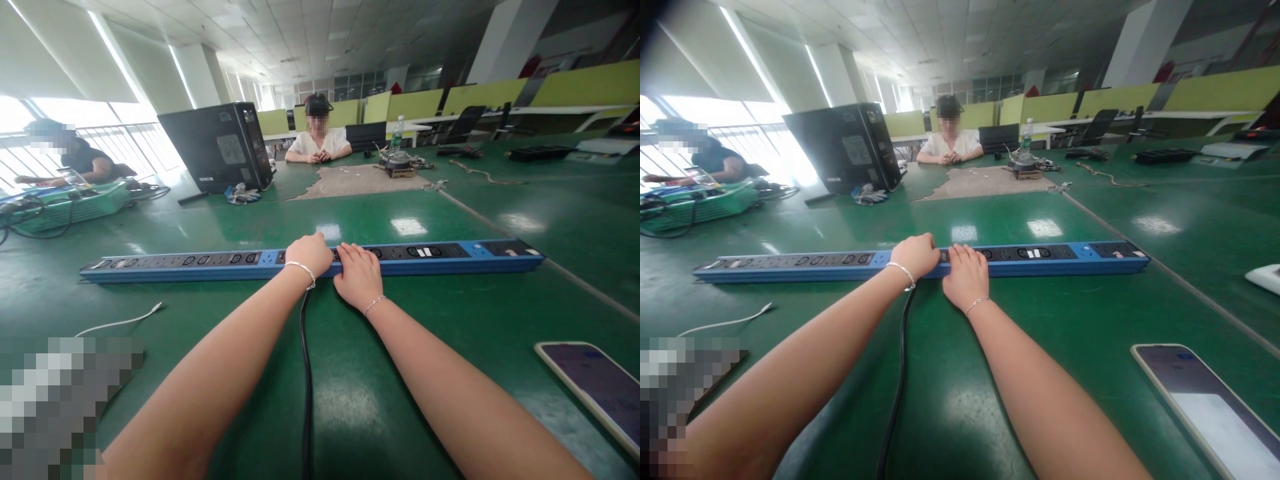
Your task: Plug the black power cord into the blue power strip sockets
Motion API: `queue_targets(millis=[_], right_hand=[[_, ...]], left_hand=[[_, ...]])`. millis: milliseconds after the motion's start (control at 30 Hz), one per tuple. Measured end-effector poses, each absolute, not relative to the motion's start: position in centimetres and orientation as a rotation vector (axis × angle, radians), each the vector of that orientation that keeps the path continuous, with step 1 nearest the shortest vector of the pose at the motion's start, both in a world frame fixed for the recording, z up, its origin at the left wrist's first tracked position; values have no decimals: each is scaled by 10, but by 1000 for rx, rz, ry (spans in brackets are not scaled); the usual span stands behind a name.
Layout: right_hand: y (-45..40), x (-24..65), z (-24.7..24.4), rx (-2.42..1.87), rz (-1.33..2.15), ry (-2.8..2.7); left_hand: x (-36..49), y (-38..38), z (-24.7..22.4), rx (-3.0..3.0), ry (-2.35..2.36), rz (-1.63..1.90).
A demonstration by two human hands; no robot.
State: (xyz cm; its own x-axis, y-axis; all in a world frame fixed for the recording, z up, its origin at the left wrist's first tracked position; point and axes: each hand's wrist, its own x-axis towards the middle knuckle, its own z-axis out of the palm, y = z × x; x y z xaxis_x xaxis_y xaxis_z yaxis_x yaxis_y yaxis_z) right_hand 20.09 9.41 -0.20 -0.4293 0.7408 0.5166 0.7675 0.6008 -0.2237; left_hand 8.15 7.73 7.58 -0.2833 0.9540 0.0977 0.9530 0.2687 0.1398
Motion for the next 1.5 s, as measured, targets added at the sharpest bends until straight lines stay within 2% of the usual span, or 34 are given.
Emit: queue_targets(millis=[333, 500, 633, 767, 933, 1367, 1500], right_hand=[[94, 201, -2, -1184, -65, -2245], [95, 202, -2, -1179, -77, -2263], [96, 201, -2, -1188, -54, -2235], [96, 202, 4, -1165, 66, -2164], [83, 190, 18, -1097, 204, -2067], [55, 148, 62, -1550, 13, -2381], [51, 142, 58, -1560, -28, -2360]], left_hand=[[74, 83, 73, 1829, 2460, 337], [53, 67, 63, 1912, 2217, 507], [33, 39, 41, 2118, 2483, 620], [19, 28, 21, 2251, 2508, 570], [17, 30, 18, 2296, 2476, 523], [14, 32, 10, 2350, 2452, 679], [12, 33, 7, 2376, 2454, 710]])
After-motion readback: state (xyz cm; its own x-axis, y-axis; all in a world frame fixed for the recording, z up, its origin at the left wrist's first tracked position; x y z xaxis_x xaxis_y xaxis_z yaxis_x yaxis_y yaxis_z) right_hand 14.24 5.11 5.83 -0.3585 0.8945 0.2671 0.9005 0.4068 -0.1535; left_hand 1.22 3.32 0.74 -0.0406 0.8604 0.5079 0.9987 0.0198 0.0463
